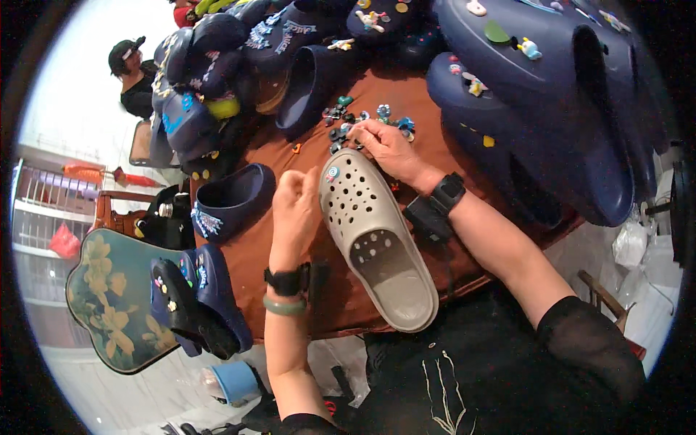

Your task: The person is manually inserting small decorative charms into the ventilation holes of foam clogs.

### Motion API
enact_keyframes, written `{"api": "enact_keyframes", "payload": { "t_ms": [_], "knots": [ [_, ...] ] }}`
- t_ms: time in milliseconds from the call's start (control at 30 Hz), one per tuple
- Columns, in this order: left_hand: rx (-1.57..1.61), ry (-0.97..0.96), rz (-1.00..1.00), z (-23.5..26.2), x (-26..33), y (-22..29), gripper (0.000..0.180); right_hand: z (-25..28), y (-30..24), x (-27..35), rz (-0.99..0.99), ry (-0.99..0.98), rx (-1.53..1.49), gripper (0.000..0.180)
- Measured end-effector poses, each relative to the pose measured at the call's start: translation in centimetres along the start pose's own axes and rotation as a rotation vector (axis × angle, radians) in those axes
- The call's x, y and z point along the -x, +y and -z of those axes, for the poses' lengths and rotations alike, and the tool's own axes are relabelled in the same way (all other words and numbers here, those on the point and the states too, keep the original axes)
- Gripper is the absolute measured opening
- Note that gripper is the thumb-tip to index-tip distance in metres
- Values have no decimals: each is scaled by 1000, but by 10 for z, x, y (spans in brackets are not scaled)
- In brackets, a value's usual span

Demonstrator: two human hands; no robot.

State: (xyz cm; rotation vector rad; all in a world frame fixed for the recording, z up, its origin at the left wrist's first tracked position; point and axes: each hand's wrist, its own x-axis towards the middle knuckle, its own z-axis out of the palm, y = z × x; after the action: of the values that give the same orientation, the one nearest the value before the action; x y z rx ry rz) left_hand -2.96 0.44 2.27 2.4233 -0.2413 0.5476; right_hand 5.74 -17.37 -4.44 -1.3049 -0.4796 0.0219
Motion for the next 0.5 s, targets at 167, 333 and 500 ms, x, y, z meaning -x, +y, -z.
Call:
{"api": "enact_keyframes", "payload": {
  "t_ms": [167,333,500],
  "knots": [
    [-392,-497,259,-2,-31,19,57,-5,-2,7,-20,-45,7,27],
    [-431,-519,-18,-11,-35,0,47,-5,-6,7,45,-62,101,26],
    [-320,-414,-46,-16,-28,-10,31,-7,-7,5,0,-40,105,27]
  ]
}}
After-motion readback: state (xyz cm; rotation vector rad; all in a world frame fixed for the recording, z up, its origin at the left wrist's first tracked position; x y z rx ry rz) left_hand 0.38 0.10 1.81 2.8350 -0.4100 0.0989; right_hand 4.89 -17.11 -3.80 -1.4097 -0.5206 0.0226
